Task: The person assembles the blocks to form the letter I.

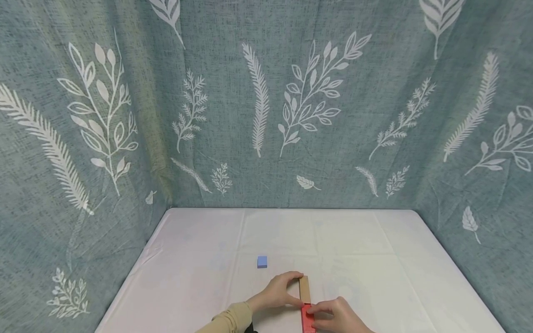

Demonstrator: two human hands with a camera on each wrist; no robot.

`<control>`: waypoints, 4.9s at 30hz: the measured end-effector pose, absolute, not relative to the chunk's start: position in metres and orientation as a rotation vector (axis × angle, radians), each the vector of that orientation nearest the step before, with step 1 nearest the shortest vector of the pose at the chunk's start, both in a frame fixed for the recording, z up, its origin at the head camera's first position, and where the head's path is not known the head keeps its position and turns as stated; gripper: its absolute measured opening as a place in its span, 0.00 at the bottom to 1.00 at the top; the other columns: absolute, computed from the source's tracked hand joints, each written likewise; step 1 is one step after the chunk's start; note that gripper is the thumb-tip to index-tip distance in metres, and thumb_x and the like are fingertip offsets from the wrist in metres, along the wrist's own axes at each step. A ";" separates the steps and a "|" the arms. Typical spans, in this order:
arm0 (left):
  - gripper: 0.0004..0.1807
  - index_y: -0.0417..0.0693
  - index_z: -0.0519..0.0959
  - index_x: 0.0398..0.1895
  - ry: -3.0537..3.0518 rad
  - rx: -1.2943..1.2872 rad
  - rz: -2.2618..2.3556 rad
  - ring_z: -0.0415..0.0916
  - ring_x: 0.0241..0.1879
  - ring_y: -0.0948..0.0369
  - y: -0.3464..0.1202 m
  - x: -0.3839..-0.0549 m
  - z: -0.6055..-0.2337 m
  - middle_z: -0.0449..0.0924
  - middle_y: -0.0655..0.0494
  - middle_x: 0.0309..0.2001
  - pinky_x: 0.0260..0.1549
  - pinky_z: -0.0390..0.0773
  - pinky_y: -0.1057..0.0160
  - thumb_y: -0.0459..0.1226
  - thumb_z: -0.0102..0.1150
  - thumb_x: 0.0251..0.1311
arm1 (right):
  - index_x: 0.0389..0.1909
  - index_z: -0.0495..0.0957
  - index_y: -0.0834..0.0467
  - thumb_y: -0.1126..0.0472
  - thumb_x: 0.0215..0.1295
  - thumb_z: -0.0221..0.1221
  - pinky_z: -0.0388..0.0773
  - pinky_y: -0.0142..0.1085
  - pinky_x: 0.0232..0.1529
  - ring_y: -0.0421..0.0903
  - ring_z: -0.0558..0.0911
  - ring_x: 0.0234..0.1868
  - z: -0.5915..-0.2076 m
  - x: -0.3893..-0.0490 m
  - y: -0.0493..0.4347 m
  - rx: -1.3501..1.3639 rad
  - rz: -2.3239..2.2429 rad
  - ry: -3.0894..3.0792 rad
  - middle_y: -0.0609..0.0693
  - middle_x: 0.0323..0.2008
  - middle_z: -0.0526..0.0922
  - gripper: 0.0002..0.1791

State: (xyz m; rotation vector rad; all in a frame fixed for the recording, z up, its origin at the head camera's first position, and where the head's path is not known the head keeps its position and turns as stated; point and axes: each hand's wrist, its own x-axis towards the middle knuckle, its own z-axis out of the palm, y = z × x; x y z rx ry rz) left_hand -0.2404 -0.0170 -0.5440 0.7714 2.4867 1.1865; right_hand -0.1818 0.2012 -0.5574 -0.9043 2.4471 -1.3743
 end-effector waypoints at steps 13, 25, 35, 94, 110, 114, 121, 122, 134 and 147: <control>0.36 0.43 0.72 0.59 2.484 0.784 1.176 0.68 0.63 0.51 -0.017 -0.241 -0.546 0.74 0.49 0.61 0.65 0.70 0.57 0.40 0.74 0.44 | 0.44 0.84 0.59 0.55 0.58 0.64 0.80 0.21 0.43 0.33 0.82 0.45 -0.560 -0.182 0.202 -0.906 -1.378 2.445 0.52 0.41 0.87 0.16; 0.35 0.44 0.73 0.58 2.509 0.775 1.157 0.69 0.63 0.52 -0.017 -0.241 -0.545 0.75 0.51 0.60 0.65 0.70 0.58 0.40 0.74 0.43 | 0.42 0.83 0.64 0.60 0.56 0.65 0.83 0.26 0.41 0.36 0.84 0.44 -0.558 -0.182 0.201 -0.959 -1.364 2.479 0.56 0.40 0.87 0.15; 0.35 0.44 0.73 0.59 2.477 0.776 1.181 0.69 0.63 0.52 -0.017 -0.240 -0.545 0.75 0.50 0.60 0.65 0.70 0.59 0.38 0.74 0.43 | 0.42 0.84 0.61 0.56 0.57 0.65 0.82 0.25 0.42 0.34 0.83 0.44 -0.561 -0.182 0.202 -0.941 -1.391 2.458 0.53 0.39 0.88 0.15; 0.37 0.39 0.71 0.60 2.647 0.893 1.124 0.72 0.61 0.52 -0.021 -0.244 -0.540 0.75 0.48 0.60 0.62 0.74 0.59 0.43 0.72 0.45 | 0.40 0.84 0.64 0.59 0.55 0.66 0.82 0.22 0.38 0.33 0.83 0.40 -0.572 -0.191 0.186 -0.764 -1.481 2.616 0.57 0.38 0.87 0.14; 0.35 0.40 0.67 0.65 2.579 0.845 1.320 0.66 0.65 0.46 -0.043 -0.268 -0.491 0.69 0.46 0.65 0.63 0.72 0.48 0.41 0.66 0.55 | 0.39 0.85 0.64 0.58 0.56 0.66 0.83 0.24 0.36 0.37 0.85 0.38 -0.563 -0.190 0.185 -0.763 -1.450 2.643 0.59 0.38 0.87 0.14; 0.34 0.41 0.67 0.65 2.647 0.843 1.302 0.66 0.65 0.48 -0.051 -0.275 -0.483 0.69 0.46 0.65 0.63 0.72 0.49 0.42 0.65 0.55 | 0.40 0.85 0.62 0.57 0.56 0.66 0.83 0.24 0.38 0.35 0.85 0.39 -0.561 -0.190 0.185 -0.692 -1.422 2.634 0.57 0.39 0.87 0.15; 0.34 0.40 0.67 0.65 2.702 0.825 1.359 0.65 0.66 0.46 -0.067 -0.288 -0.473 0.69 0.44 0.65 0.63 0.71 0.47 0.40 0.65 0.55 | 0.40 0.85 0.62 0.57 0.55 0.67 0.85 0.27 0.37 0.38 0.86 0.39 -0.561 -0.189 0.184 -0.649 -1.411 2.627 0.57 0.40 0.87 0.15; 0.34 0.40 0.67 0.65 2.709 0.819 1.370 0.65 0.66 0.46 -0.069 -0.289 -0.473 0.68 0.44 0.65 0.64 0.70 0.46 0.40 0.65 0.55 | 0.40 0.85 0.62 0.57 0.55 0.67 0.85 0.26 0.37 0.38 0.86 0.39 -0.561 -0.189 0.184 -0.640 -1.415 2.621 0.57 0.40 0.87 0.15; 0.32 0.39 0.67 0.64 2.741 0.658 1.453 0.64 0.65 0.44 -0.091 -0.297 -0.479 0.68 0.40 0.64 0.65 0.69 0.46 0.38 0.64 0.56 | 0.40 0.85 0.61 0.56 0.54 0.67 0.85 0.28 0.37 0.40 0.86 0.39 -0.563 -0.189 0.184 -0.577 -1.436 2.570 0.57 0.41 0.87 0.15; 0.29 0.33 0.70 0.60 2.674 0.573 1.527 0.66 0.63 0.40 -0.106 -0.292 -0.507 0.70 0.35 0.61 0.64 0.69 0.46 0.36 0.64 0.56 | 0.40 0.85 0.60 0.55 0.54 0.67 0.84 0.26 0.37 0.39 0.86 0.40 -0.564 -0.190 0.185 -0.580 -1.439 2.575 0.56 0.41 0.87 0.15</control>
